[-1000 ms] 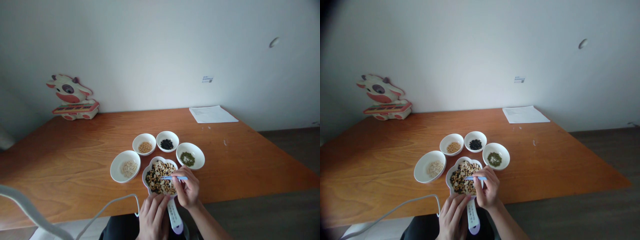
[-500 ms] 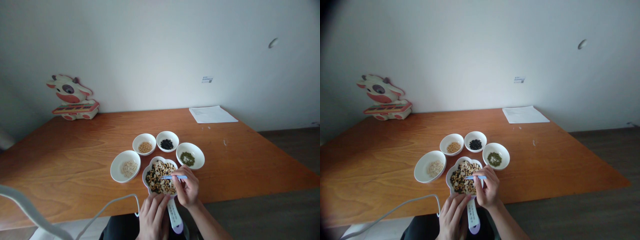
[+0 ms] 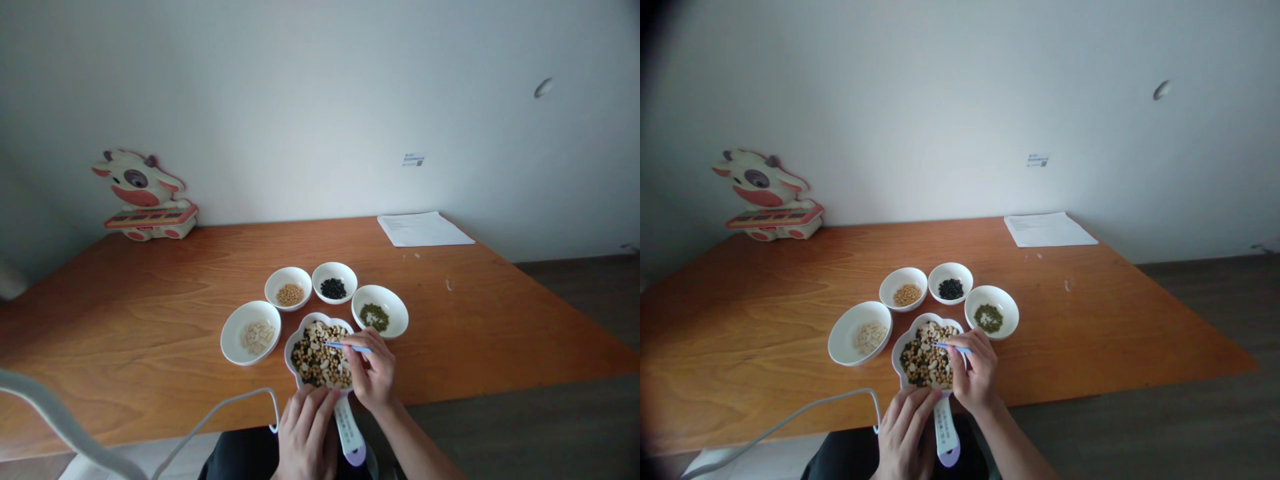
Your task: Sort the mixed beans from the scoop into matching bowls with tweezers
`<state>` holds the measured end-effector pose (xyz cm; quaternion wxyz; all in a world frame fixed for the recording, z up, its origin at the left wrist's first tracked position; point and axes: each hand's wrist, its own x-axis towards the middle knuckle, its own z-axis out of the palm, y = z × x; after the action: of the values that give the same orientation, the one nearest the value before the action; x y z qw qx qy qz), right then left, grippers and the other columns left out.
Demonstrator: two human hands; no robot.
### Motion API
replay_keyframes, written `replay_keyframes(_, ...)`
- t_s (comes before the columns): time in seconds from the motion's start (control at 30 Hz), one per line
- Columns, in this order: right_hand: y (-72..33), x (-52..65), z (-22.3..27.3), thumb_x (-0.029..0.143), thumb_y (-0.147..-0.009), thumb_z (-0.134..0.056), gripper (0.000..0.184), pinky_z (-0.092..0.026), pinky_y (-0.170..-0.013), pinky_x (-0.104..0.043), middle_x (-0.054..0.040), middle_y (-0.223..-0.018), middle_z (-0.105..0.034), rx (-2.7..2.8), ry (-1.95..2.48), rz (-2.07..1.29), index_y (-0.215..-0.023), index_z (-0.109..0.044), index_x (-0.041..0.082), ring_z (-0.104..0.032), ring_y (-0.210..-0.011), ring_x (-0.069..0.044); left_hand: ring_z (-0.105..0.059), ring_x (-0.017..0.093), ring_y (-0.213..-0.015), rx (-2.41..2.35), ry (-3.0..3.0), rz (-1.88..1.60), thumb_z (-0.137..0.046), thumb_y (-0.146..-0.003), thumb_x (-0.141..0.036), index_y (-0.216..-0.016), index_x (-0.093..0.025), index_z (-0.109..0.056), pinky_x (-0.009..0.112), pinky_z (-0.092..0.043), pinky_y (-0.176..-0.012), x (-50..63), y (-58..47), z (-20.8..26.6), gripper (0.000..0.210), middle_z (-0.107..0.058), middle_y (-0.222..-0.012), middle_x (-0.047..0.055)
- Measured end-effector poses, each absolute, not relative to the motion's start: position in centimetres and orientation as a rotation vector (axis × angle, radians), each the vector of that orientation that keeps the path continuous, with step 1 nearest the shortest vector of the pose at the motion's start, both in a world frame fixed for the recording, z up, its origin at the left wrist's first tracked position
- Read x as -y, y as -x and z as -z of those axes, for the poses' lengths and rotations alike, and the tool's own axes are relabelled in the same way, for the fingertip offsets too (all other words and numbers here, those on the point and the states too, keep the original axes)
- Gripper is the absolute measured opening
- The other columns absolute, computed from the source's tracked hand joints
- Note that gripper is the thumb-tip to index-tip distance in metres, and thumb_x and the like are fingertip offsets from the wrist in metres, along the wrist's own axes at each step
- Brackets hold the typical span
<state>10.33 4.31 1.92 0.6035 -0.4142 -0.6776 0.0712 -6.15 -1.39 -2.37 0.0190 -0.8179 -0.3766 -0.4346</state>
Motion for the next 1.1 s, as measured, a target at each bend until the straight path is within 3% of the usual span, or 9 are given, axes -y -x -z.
replay_keyframes(1.1,-10.5,-4.7,-0.9,0.008,-0.088,-0.055,0.019,-0.048,-0.073,-0.036,-0.0036,-0.083,-0.071,1.653,1.039,-0.218,-0.094,-0.068,0.020,-0.061,-0.076,-0.020,-0.058,0.020,-0.100,1.176,2.534,1.373,-0.045,-0.084,-0.007,-0.122,-0.014,-0.062,0.030,-0.047,-0.087,1.3,6.0,2.0,0.042,-0.067,-0.106,0.008)
